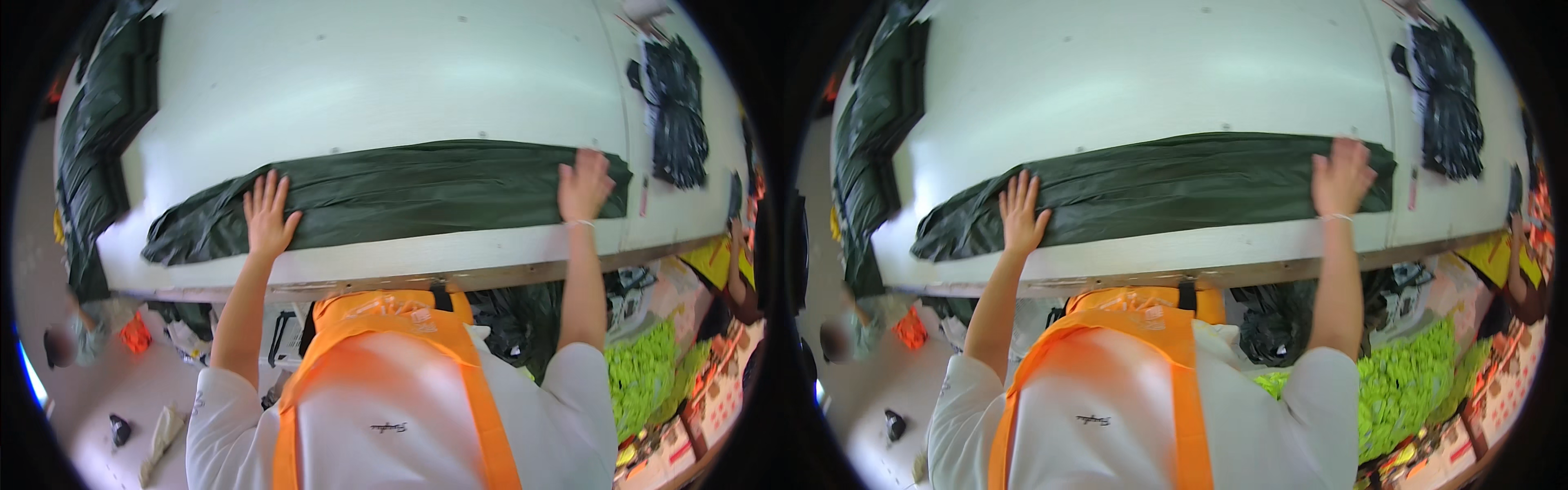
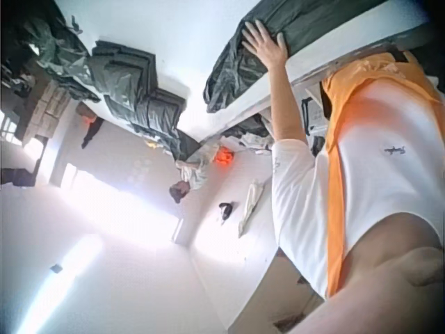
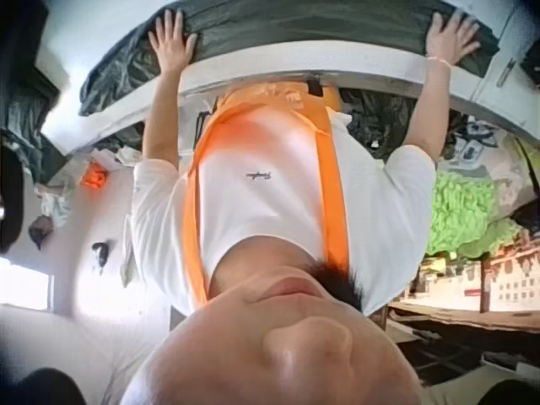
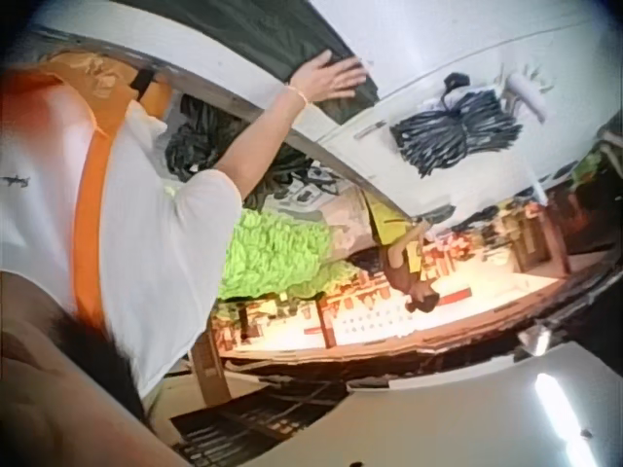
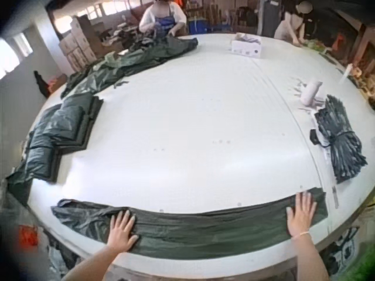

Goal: The person repeatedly unfolds dark green trousers on a white table, smooths them, folds them into a compact rectangle, and places them on a growing stack. The process is repeated for multiple items throughout the clip.

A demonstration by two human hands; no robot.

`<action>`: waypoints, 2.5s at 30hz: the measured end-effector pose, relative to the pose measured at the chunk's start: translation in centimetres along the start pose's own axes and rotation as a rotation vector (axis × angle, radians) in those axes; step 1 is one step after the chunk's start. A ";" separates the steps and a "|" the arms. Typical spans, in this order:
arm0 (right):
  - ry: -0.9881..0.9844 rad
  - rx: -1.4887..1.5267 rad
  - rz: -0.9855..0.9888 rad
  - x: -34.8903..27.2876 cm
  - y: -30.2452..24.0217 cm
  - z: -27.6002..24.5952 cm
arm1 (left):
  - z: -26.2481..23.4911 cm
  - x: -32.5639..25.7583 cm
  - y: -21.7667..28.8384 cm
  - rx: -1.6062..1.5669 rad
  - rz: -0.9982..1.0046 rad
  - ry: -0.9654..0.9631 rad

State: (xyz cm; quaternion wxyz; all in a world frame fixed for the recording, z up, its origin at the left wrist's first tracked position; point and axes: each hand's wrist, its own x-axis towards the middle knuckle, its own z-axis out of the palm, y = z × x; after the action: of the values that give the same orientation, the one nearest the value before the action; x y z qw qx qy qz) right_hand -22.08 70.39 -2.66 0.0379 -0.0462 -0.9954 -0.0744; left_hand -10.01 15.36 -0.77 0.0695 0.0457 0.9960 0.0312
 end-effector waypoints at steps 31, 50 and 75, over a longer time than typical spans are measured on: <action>-0.117 0.893 -1.062 -17.9 -60.7 -17.8 | -8.4 -16.4 -36.2 -2.268 -0.723 0.071; -0.229 0.842 -0.334 -14.7 -44.7 -6.5 | -1.0 -14.2 -43.3 -1.466 -0.752 0.198; -0.333 0.652 -0.465 -11.7 -44.1 -8.3 | -3.0 -2.5 -22.8 -0.064 -0.105 0.312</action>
State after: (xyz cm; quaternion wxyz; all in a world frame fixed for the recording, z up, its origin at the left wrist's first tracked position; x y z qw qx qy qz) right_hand -14.15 24.66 -1.83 -0.1282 0.1825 -0.9433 0.2458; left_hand -9.96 -7.74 1.02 -0.0833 -0.0141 0.9942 0.0660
